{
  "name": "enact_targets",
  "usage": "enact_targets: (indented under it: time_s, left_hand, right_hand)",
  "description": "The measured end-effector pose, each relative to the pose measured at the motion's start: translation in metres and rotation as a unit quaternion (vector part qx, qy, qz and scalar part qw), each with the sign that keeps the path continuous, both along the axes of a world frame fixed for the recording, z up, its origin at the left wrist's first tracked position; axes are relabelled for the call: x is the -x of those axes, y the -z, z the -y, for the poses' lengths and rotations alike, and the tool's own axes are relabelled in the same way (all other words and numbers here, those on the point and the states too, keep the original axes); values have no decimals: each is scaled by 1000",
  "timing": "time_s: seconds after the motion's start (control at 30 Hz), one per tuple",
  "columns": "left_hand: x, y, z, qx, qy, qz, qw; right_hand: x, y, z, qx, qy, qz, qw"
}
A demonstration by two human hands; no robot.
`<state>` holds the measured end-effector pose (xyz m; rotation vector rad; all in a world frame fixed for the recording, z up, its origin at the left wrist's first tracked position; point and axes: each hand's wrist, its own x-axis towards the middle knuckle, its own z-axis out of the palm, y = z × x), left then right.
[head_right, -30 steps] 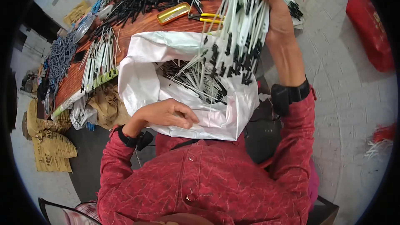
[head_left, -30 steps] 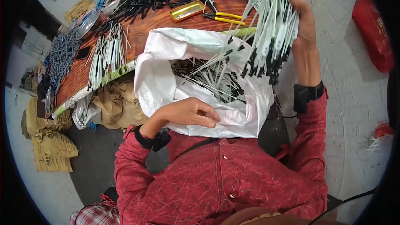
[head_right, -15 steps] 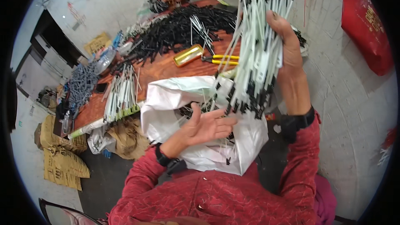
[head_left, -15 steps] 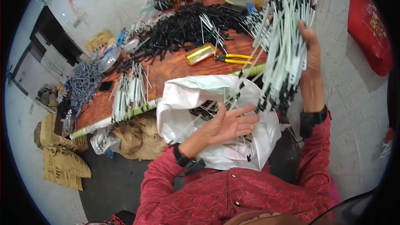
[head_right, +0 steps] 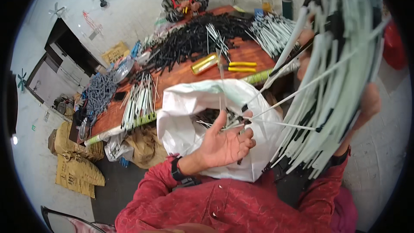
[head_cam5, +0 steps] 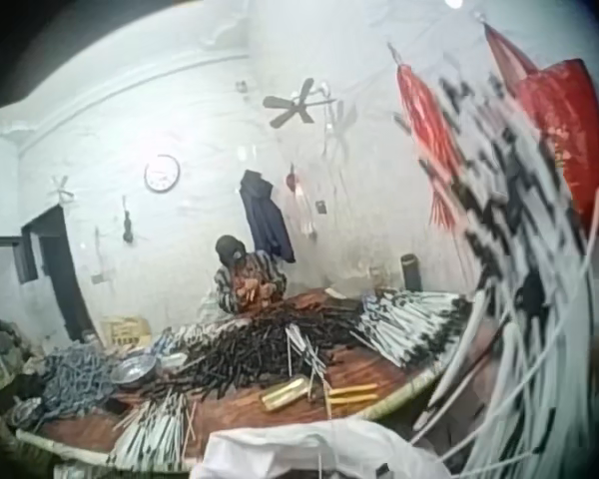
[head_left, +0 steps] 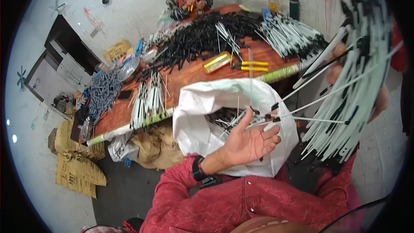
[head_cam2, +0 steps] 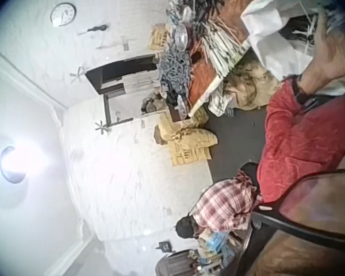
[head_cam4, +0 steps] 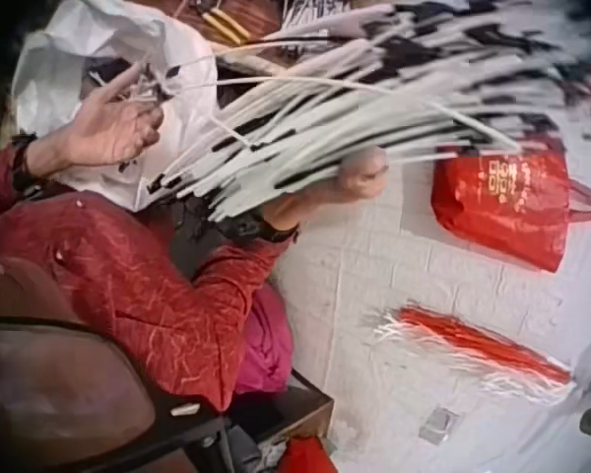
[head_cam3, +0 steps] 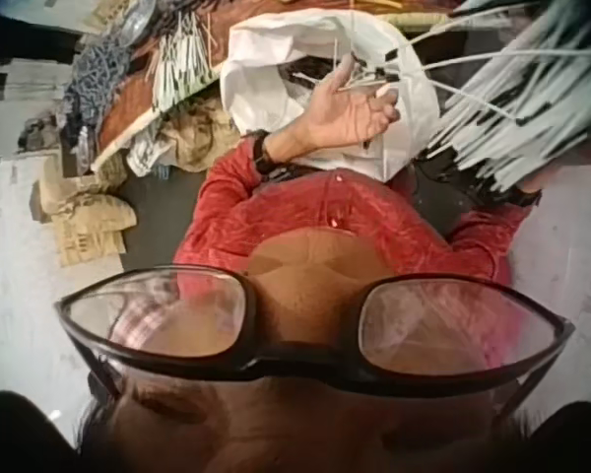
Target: The person reaches into a white bag to pull out a bundle of white and black rods and places them onto a table. They then pick up individual rods and join them together by hand before setting the assembled pieces back onto the table.
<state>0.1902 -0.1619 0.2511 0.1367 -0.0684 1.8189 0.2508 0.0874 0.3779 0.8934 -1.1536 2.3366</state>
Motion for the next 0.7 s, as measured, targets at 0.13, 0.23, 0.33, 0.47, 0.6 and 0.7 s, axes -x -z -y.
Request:
enact_targets:
  time_s: [0.13, 0.23, 0.33, 0.47, 0.6, 0.7]
  left_hand:
    - [-10, -9, 2, 6, -28, 5, 1000]
    - [-2, -13, 4, -3, -37, -5, 999]
    - [-1, -25, 5, -26, -44, -19, 998]
    - [-3, -61, -21, -41, -59, -76, 995]
    - [6, -59, -29, -5, -61, -90, 994]
    - [13, -24, -33, 32, -44, -45, 998]
  right_hand:
    - [5, 0, -16, -23, 7, -79, 997]
    - [12, 0, -19, -26, -13, -42, 999]
    - [12, -3, -15, -29, -40, -3, 999]
    - [4, 0, -21, -46, -76, 20, 996]
    - [3, 2, -22, -61, -130, 8, 990]
    - [0, -1, -26, -60, -159, 19, 985]
